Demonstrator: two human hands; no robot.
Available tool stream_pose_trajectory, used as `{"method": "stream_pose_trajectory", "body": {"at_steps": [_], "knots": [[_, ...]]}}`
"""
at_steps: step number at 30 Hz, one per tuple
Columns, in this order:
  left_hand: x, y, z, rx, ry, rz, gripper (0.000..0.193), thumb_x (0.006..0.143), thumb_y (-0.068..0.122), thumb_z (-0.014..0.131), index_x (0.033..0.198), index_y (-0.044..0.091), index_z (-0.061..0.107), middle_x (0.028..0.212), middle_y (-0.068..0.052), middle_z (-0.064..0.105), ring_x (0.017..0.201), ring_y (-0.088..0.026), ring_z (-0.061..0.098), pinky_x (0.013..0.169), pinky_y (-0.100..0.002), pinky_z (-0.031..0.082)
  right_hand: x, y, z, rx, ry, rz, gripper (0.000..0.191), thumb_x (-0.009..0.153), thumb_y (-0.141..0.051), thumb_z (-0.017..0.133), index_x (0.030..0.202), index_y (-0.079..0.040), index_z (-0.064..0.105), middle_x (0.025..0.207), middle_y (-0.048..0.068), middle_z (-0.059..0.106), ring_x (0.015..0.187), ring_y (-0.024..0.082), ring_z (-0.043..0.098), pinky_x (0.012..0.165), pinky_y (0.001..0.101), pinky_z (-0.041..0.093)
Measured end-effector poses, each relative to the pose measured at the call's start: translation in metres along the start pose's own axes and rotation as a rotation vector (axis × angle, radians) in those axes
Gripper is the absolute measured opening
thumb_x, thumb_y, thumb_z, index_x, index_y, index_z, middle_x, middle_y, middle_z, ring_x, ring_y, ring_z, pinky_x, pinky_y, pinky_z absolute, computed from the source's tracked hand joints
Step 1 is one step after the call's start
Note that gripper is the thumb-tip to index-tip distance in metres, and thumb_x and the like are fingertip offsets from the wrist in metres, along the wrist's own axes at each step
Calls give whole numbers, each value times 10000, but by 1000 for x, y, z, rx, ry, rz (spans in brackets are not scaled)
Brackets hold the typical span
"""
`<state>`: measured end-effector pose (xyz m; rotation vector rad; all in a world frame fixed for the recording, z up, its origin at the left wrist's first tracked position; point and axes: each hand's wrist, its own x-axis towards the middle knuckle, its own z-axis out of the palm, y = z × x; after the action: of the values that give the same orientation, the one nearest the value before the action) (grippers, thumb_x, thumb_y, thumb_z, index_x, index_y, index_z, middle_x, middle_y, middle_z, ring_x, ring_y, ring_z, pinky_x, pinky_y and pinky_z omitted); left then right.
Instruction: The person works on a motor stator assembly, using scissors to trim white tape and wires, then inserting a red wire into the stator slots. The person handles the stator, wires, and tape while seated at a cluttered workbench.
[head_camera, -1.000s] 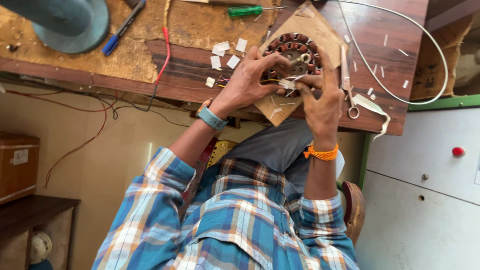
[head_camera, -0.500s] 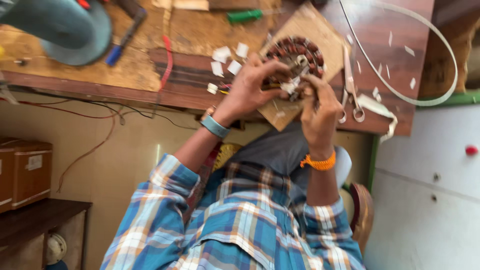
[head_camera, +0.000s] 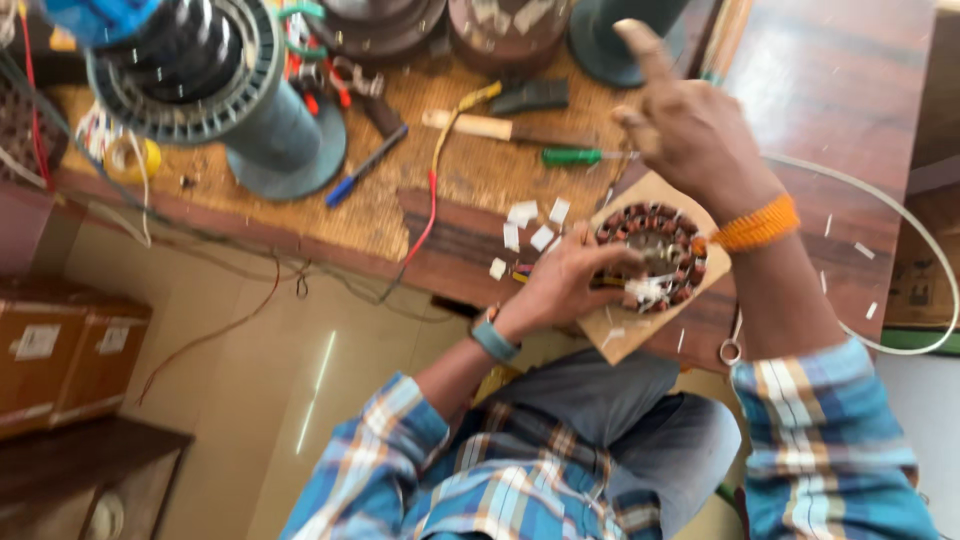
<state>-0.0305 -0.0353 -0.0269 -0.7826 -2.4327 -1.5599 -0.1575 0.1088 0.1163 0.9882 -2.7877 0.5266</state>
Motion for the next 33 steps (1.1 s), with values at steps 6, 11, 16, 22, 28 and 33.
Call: {"method": "stream_pose_trajectory", "body": {"at_steps": [6,11,16,22,28,33], "knots": [[17,-1,-25,-4,-20,-33,430,754,304,875,1152,238,726,944,-3,678,923,-242,549,843,-370,510,91,25,59,14,31,71,816,978,-161,696,1633,-164,210,799,217,689,750,458,668,681,550,499],[31,-6,-35,-13,-56,-37,435,783,286,857,1190,224,716,967,11,700,938,-241,542,857,-373,507,124,50,84,92,82,19,817,1002,-87,650,1663,-183,179,799,211,676,740,459,665,666,564,488],[42,-7,-37,5,-68,-36,401,794,293,860,1168,242,724,942,17,708,932,-247,544,825,-364,499,155,61,91,98,102,26,804,1004,-139,645,1649,-198,168,774,248,657,759,489,659,676,574,492],[55,-5,-34,10,-66,34,395,819,296,862,1178,223,714,993,38,749,961,-228,567,885,-366,492,155,79,74,210,47,115,658,968,-214,654,1549,-116,362,861,306,675,859,501,652,758,571,497],[50,3,-33,-16,-93,-49,449,808,296,866,1226,217,723,1048,30,764,950,-244,555,854,-355,511,20,98,34,287,92,77,257,907,-158,720,1146,-62,725,1027,144,749,904,300,724,824,362,551],[38,2,-32,21,-37,29,415,808,290,871,1194,230,729,1057,-7,716,1022,-256,588,894,-369,519,-139,98,29,399,410,304,227,845,-76,739,1061,-7,731,962,146,781,835,190,769,792,309,596]]}}
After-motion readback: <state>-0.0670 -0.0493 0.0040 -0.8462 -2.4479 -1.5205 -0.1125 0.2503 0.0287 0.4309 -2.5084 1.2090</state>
